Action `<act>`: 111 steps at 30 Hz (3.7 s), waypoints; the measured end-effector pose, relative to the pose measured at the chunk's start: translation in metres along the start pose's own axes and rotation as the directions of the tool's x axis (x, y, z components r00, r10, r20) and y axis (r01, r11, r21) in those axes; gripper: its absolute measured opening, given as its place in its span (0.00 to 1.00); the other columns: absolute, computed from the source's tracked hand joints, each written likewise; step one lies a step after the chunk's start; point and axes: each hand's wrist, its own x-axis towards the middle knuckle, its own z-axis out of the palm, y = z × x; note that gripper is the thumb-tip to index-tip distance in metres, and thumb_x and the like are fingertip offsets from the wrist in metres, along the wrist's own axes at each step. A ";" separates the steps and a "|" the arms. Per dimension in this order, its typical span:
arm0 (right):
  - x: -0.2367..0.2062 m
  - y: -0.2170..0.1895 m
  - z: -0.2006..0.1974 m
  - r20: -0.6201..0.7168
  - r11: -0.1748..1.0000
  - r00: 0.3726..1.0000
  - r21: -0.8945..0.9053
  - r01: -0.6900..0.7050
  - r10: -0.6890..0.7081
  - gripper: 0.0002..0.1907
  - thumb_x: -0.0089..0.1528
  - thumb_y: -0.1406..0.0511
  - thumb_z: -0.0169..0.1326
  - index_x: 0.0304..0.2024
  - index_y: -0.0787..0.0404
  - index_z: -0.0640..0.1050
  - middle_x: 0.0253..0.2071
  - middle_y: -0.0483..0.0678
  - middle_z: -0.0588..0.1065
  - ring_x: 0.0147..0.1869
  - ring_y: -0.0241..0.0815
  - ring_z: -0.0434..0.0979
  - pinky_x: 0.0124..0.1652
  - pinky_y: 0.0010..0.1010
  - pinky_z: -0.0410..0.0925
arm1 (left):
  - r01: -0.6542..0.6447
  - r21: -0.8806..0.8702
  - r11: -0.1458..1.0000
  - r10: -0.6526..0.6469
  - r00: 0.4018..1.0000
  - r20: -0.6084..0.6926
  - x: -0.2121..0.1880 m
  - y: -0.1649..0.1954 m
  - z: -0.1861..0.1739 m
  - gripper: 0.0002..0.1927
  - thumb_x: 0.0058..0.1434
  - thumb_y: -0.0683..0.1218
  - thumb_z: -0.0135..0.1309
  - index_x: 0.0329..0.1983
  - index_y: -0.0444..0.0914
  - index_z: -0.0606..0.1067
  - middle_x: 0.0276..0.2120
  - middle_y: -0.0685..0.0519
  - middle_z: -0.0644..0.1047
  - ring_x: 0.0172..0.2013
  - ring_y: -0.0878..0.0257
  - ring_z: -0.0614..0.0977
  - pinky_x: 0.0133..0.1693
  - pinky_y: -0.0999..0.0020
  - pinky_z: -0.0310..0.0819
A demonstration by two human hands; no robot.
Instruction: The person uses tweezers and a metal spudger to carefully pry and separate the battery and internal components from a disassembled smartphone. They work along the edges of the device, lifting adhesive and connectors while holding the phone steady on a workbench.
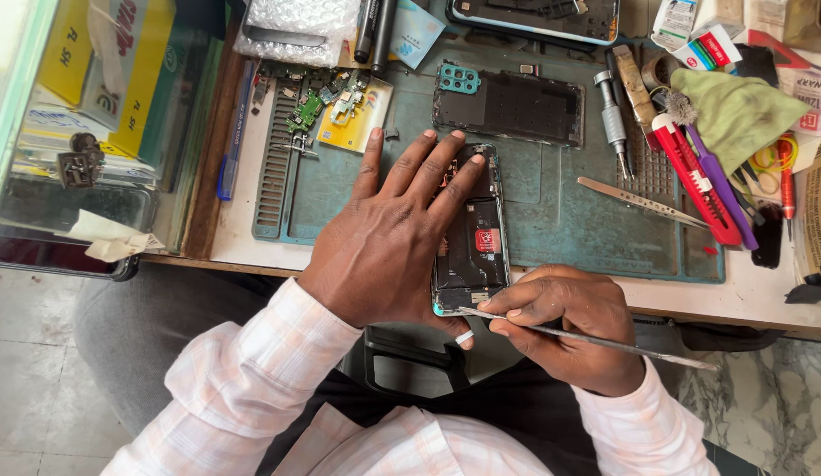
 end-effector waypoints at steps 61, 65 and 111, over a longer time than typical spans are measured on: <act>0.021 -0.005 -0.008 0.147 0.999 0.989 0.020 -0.033 0.030 0.13 0.59 0.69 0.64 0.27 0.60 0.71 0.36 0.50 0.83 0.36 0.41 0.84 0.37 0.30 0.74 | 0.014 -0.009 1.000 -0.014 1.000 0.016 0.002 0.002 -0.001 0.87 0.12 0.82 0.69 0.75 0.36 0.53 0.72 0.36 0.56 0.70 0.38 0.56 0.65 0.28 0.39; 0.024 -0.006 -0.007 0.156 1.000 0.988 0.011 -0.003 0.001 0.13 0.60 0.68 0.64 0.27 0.59 0.72 0.37 0.47 0.83 0.38 0.41 0.84 0.39 0.31 0.74 | 0.006 -0.013 1.000 -0.006 1.000 0.009 0.001 0.001 -0.002 0.85 0.14 0.82 0.69 0.72 0.35 0.53 0.71 0.36 0.57 0.69 0.38 0.56 0.64 0.27 0.40; 0.016 0.001 -0.007 0.129 0.974 0.981 0.153 -0.166 0.147 0.08 0.61 0.69 0.62 0.31 0.61 0.75 0.38 0.49 0.83 0.37 0.39 0.84 0.39 0.29 0.75 | 0.000 0.009 1.000 0.001 1.000 -0.019 -0.001 0.001 -0.001 0.85 0.12 0.83 0.68 0.72 0.35 0.54 0.69 0.37 0.58 0.70 0.40 0.56 0.66 0.27 0.38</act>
